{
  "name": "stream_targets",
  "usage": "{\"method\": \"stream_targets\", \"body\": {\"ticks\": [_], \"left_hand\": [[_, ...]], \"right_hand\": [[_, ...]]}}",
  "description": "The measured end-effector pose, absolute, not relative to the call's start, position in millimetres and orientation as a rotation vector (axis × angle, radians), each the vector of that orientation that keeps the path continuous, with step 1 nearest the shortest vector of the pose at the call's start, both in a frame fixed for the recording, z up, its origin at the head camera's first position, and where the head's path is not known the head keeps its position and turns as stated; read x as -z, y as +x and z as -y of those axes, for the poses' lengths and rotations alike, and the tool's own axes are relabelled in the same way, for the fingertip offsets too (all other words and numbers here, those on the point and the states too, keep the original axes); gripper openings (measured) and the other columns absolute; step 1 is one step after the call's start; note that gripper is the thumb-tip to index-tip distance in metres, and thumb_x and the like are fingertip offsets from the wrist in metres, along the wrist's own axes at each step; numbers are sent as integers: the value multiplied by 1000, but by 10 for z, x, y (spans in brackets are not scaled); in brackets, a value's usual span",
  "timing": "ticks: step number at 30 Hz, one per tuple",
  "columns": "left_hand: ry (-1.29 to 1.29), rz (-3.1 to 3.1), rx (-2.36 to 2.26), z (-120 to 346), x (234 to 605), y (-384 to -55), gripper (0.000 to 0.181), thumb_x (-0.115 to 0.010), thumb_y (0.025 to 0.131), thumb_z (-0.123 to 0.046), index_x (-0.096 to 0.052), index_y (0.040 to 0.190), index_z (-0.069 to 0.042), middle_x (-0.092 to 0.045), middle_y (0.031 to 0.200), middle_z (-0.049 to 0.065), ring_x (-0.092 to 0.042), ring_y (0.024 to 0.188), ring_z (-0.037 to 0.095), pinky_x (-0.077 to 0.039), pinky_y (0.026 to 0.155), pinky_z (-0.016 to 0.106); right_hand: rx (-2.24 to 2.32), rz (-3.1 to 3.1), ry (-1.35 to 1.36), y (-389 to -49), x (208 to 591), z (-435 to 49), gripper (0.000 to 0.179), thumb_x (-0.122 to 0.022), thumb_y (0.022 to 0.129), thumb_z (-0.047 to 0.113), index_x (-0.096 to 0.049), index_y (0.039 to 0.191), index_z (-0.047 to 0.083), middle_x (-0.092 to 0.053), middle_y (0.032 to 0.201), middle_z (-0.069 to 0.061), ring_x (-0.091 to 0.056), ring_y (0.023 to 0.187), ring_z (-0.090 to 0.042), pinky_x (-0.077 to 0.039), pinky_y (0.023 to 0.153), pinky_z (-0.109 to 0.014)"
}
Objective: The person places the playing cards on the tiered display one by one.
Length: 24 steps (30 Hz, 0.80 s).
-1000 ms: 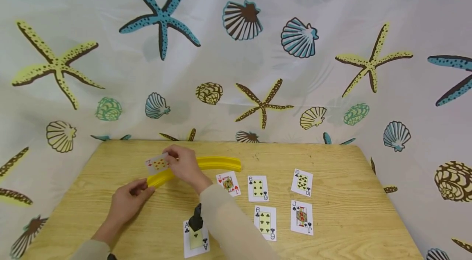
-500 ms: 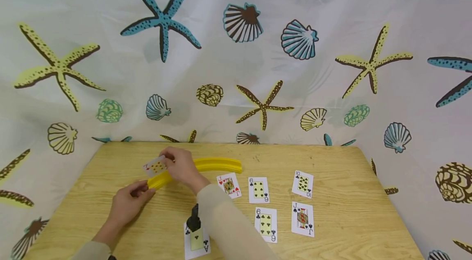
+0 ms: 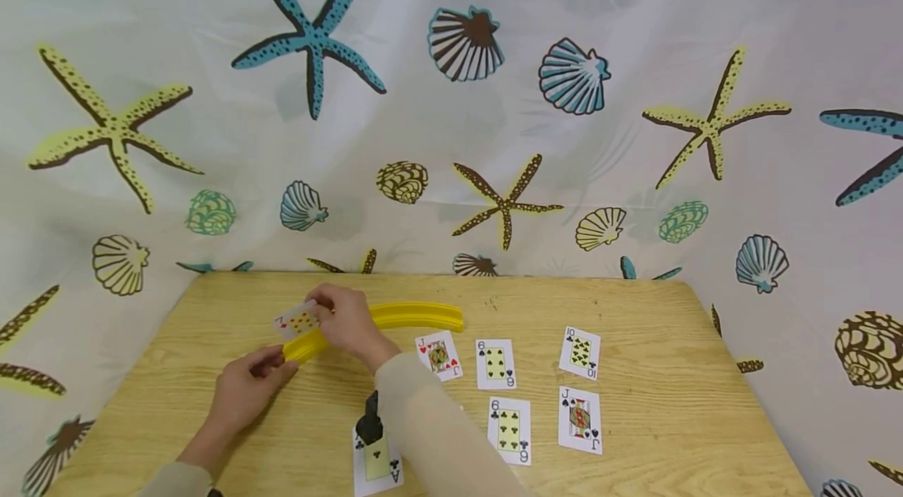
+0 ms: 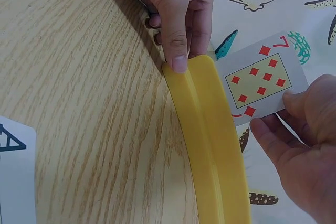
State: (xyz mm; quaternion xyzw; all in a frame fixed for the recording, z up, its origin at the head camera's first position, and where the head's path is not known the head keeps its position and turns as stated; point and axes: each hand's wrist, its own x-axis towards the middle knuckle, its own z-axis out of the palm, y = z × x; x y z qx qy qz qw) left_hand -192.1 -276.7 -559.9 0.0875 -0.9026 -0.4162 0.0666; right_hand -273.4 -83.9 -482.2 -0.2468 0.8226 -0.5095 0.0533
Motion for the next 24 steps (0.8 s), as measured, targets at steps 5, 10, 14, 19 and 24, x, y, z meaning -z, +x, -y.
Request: {"method": "stream_targets", "body": {"ticks": [5, 10, 14, 19, 24], "left_hand": [[265, 2719, 1256, 2760, 5587, -1920, 47, -76, 99, -29, -70, 134, 1, -77, 114, 17, -63, 85, 10, -50, 72, 19], [261, 2722, 1253, 2748, 5565, -1912, 46, -76, 99, -27, -69, 134, 2, -76, 114, 17, -62, 85, 10, -50, 72, 20], [261, 2723, 1262, 2742, 5552, -1906, 46, -76, 99, -27, -69, 135, 2, -76, 114, 17, -63, 86, 10, -50, 72, 20], [259, 2725, 1268, 2746, 5555, -1904, 47, -76, 100, -27, -69, 135, 2, -76, 115, 16, -63, 86, 10, -50, 72, 20], [257, 2728, 1259, 2755, 5566, -1912, 47, -75, 100, -28, -69, 135, 2, -76, 114, 16, -62, 86, 11, -50, 72, 20]], "right_hand": [[1555, -2497, -737, -2730, 4829, 838, 18, -60, 108, 11, -73, 120, 8, -76, 115, -8, -69, 101, -11, -54, 81, -16], [1568, -2502, -718, -2724, 4836, 830, 18, -59, 108, 10, -72, 121, 8, -76, 116, -8, -68, 99, -10, -55, 81, -16], [1575, -2498, -702, -2725, 4844, 823, 19, -59, 108, 10, -72, 122, 8, -76, 118, -8, -68, 101, -11, -55, 83, -17], [1574, -2497, -692, -2726, 4851, 820, 20, -58, 109, 11, -72, 123, 8, -75, 120, -8, -70, 105, -14, -56, 86, -18], [1580, -2495, -685, -2727, 4839, 824, 20, -60, 108, 12, -73, 123, 10, -76, 121, -7, -70, 106, -14, -56, 87, -19]]}}
